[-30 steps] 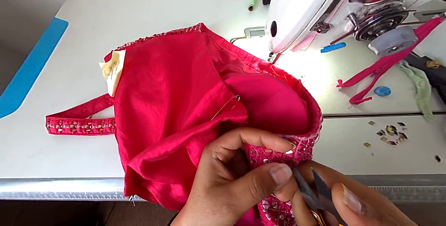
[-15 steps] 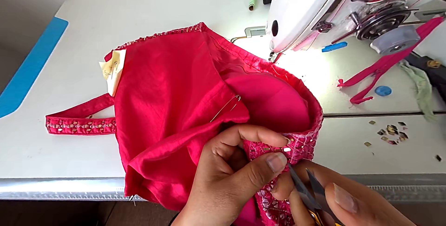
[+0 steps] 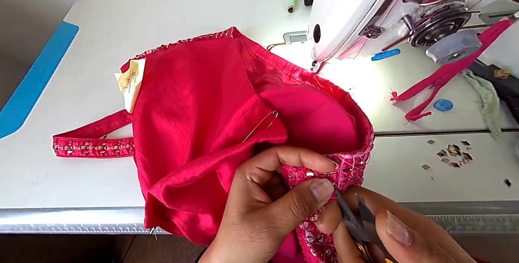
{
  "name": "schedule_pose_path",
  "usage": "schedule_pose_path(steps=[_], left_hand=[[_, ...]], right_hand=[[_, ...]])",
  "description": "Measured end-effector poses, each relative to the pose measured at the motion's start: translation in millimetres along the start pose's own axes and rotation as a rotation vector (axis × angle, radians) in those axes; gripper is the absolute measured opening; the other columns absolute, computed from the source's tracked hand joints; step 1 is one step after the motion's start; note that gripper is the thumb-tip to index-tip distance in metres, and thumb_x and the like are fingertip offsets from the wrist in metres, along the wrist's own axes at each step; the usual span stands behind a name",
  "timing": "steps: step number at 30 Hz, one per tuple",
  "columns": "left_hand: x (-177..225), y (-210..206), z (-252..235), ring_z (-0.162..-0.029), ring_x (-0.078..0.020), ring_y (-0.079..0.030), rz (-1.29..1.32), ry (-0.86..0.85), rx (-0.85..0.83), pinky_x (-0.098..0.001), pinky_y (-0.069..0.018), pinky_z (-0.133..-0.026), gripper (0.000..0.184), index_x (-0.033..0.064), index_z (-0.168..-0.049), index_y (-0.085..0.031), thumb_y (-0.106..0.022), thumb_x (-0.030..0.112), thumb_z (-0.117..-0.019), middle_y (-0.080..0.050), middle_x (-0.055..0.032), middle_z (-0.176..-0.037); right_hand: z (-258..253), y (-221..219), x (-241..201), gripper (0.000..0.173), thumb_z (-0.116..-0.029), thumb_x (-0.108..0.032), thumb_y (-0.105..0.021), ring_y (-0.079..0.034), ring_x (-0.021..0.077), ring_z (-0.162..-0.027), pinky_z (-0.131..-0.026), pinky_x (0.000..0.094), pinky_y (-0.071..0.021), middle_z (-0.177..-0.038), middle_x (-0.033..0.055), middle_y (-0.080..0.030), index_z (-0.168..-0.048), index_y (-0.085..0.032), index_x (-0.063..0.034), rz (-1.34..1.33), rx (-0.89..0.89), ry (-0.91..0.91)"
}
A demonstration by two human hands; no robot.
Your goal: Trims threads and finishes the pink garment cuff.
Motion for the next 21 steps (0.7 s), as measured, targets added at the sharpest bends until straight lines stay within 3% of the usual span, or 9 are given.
schedule_pose_path(steps=[7, 15, 21], left_hand=[[1, -1, -1, -0.08, -0.0006, -0.068, 0.007, -0.002, -0.005, -0.0175, -0.0579, -0.075, 0.017, 0.0057, -0.115, -0.071, -0.066, 0.007, -0.0983, -0.073, -0.0017, -0.093], [1, 1, 0, -0.086, -0.0016, -0.07, -0.002, -0.007, 0.023, -0.019, -0.0583, -0.08, 0.018, 0.0068, -0.115, -0.072, -0.066, 0.008, -0.0979, -0.074, -0.0016, -0.097], [0, 2, 0, -0.087, -0.0024, -0.07, 0.018, -0.002, 0.022, -0.0196, -0.0586, -0.08, 0.017, 0.0063, -0.114, -0.072, -0.067, 0.008, -0.0977, -0.074, -0.0025, -0.097]], right_hand=[[-3, -5, 6, 0.031, -0.1124, -0.029, -0.038, -0.049, -0.0075, -0.054, -0.045, 0.0103, -0.0403, -0.069, -0.013, -0.054, -0.107, -0.062, -0.0118, -0.039, 0.092, 0.087], [-4, -6, -3, 0.034, -0.1132, -0.026, -0.035, -0.049, -0.0082, -0.057, -0.049, 0.0093, -0.0407, -0.068, -0.0079, -0.052, -0.098, -0.058, -0.0063, 0.282, 0.146, 0.155], [-3, -5, -5, 0.034, -0.113, -0.026, -0.037, -0.049, -0.0074, -0.057, -0.05, 0.0095, -0.0417, -0.069, -0.0056, -0.052, -0.095, -0.057, -0.0047, 0.361, 0.17, 0.185]])
Point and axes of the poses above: each hand's wrist, its own z-axis away from the middle knuckle, its own y-axis out of the back of the hand, x = y × z, the point moved 8 cm from there along -z, towards the middle knuckle
